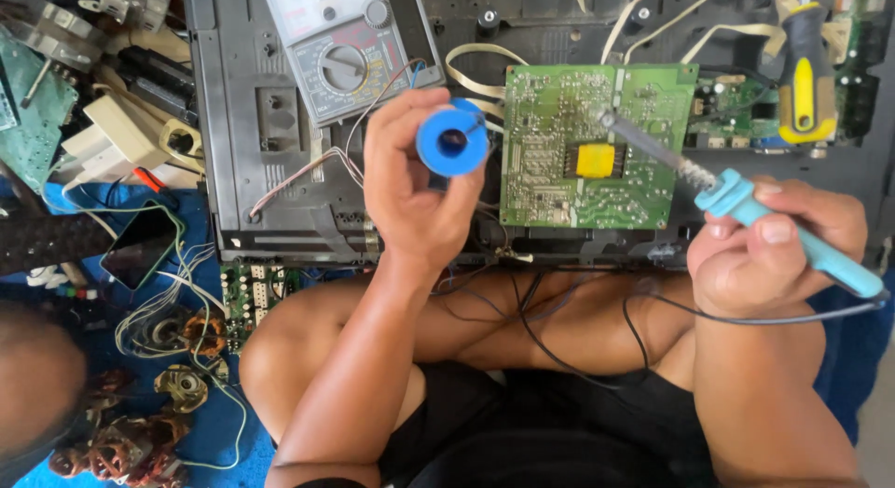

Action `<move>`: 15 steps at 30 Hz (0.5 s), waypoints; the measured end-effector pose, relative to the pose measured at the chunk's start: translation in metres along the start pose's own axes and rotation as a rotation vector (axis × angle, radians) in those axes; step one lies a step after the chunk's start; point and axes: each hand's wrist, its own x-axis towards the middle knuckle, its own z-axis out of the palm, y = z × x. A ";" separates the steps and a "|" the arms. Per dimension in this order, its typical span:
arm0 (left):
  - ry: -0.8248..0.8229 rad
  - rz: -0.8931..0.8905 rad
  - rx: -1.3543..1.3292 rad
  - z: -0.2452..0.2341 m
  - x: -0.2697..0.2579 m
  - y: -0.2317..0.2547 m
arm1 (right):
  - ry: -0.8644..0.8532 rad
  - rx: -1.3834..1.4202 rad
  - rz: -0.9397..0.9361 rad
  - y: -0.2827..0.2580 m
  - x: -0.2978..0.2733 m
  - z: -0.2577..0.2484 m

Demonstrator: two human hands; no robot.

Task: Soldering components on a circuit board inside a television

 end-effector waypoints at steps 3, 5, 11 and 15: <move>0.080 0.016 -0.081 -0.001 -0.003 -0.008 | 0.012 0.131 0.007 -0.006 0.002 0.003; 0.129 -0.001 -0.153 -0.004 -0.005 -0.005 | 0.018 0.114 0.040 -0.019 -0.002 0.001; 0.561 0.189 -0.285 -0.083 0.018 0.016 | 0.151 0.184 0.053 -0.080 -0.025 0.054; 1.072 0.296 -0.335 -0.174 0.022 0.006 | 0.101 0.271 -0.125 -0.130 -0.053 0.109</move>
